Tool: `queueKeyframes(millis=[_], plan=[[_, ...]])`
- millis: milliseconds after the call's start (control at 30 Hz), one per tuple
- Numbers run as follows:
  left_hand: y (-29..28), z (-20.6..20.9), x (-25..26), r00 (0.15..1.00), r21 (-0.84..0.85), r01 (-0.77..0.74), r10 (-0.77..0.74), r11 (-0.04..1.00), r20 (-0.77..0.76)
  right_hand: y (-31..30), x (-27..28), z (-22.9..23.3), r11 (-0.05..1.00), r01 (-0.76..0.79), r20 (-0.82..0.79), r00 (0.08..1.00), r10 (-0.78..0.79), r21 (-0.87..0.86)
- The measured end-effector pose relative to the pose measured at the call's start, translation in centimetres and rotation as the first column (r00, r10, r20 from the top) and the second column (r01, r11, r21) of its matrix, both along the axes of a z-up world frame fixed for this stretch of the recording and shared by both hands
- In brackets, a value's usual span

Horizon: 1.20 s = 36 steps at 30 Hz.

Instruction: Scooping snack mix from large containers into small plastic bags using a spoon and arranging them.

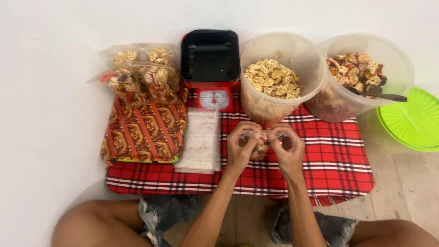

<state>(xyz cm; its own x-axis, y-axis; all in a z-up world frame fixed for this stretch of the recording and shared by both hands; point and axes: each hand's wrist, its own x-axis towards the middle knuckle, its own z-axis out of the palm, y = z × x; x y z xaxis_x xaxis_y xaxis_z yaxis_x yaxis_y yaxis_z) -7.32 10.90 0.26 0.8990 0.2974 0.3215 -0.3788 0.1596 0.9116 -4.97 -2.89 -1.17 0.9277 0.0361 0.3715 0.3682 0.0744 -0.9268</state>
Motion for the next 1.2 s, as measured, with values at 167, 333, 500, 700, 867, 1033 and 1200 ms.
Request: queueKeyframes(millis=[167, 333, 500, 700, 867, 1033, 1200], plan=[[0.4, -0.1, -0.4, 0.999, -0.076, 0.038, -0.036, 0.996, 0.027, 0.6, -0.1, 0.0, 0.998, -0.024, 0.005, 1.000, 0.024, 0.057], [0.2, 0.0, -1.0, 0.999, -0.061, 0.018, -0.017, 0.998, 0.027, 0.6, -0.1, 1.2, 0.996, -0.090, 0.014, 0.996, 0.090, -0.018], [0.4, -0.1, -0.8, 0.996, -0.065, 0.037, -0.032, 0.997, 0.078, 0.3, 0.5, 1.1, 0.994, -0.088, 0.058, 0.994, 0.092, -0.068], [0.8, -1.1, -0.7, 0.996, -0.031, 0.005, -0.002, 1.000, 0.091, 0.2, 0.4, 0.9, 0.991, -0.132, 0.025, 0.991, 0.133, -0.023], [0.9, -0.5, -0.7, 0.996, -0.020, 0.013, -0.011, 1.000, 0.087, 0.3, 0.1, 1.0, 0.989, -0.145, 0.000, 0.989, 0.146, -0.040], [0.9, -0.9, -0.2, 0.995, 0.008, 0.032, -0.033, 0.999, 0.099, 0.1, 0.1, 2.2, 0.987, -0.145, 0.007, 0.989, 0.146, -0.072], [1.3, 0.7, -1.1, 0.989, 0.057, 0.096, -0.101, 0.994, 0.106, 0.4, 0.1, 2.2, 0.988, -0.131, 0.014, 0.991, 0.133, -0.086]])
